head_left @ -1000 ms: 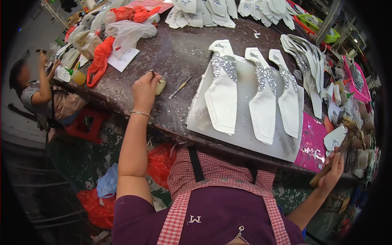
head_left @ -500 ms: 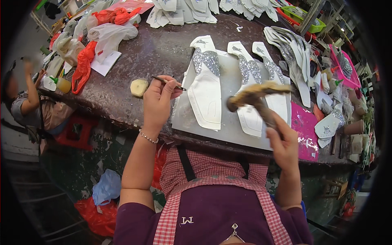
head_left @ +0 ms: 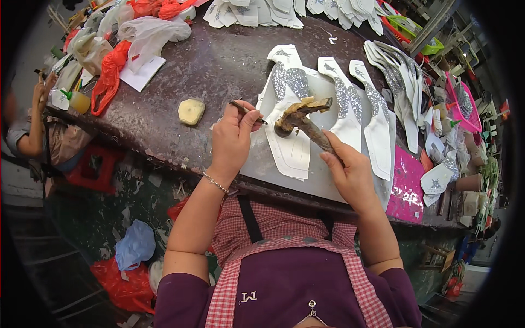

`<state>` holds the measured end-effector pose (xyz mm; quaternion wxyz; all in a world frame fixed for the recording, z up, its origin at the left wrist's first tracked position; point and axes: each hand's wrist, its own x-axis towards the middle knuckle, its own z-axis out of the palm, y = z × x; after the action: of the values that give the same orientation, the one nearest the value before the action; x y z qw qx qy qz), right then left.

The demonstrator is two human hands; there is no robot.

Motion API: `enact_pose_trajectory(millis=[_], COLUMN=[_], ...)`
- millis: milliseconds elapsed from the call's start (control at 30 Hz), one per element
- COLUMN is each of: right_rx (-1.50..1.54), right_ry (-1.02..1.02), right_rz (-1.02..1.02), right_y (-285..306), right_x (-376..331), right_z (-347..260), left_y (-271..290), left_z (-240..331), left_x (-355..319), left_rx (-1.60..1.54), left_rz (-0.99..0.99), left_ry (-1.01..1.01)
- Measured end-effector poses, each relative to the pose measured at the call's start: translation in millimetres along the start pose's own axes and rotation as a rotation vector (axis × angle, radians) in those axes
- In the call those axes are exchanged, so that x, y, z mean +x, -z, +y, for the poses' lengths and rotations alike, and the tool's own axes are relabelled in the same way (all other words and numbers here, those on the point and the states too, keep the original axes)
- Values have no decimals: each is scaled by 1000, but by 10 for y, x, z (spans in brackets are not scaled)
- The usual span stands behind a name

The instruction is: The person uses a hammer and a small metal punch to drive fasteners into white shoe uppers with silver glitter and star decorations. They repeatedly position the punch on marked spots and strike it, then move the uppers and continue the process across multiple units.

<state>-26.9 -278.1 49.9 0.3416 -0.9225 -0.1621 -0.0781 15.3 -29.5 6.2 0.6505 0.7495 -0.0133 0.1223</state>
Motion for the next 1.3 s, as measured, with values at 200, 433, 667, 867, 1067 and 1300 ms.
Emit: enact_pose_trajectory(millis=[200,433,667,867,1067,1300], right_rx=[67,135,330,824,791,215], right_ry=[-23,-58,-201,68,437,45], right_rz=[-5,-22,-48,215,277,78], right_y=[-30,-25,34,623,648,580], right_x=[4,13,47,390,521,405], right_z=[78,95,174,-320,-472,-332], left_y=[-55,-68,-91,-142,-163,-114], left_z=[-52,17,89,93,80,-43], left_x=[24,22,46,43,82,97], left_rx=[-5,247,394,537,520,547], left_rz=[6,9,-30,-30,2,8], left_ry=[-23,-60,-194,-305,-353,-362])
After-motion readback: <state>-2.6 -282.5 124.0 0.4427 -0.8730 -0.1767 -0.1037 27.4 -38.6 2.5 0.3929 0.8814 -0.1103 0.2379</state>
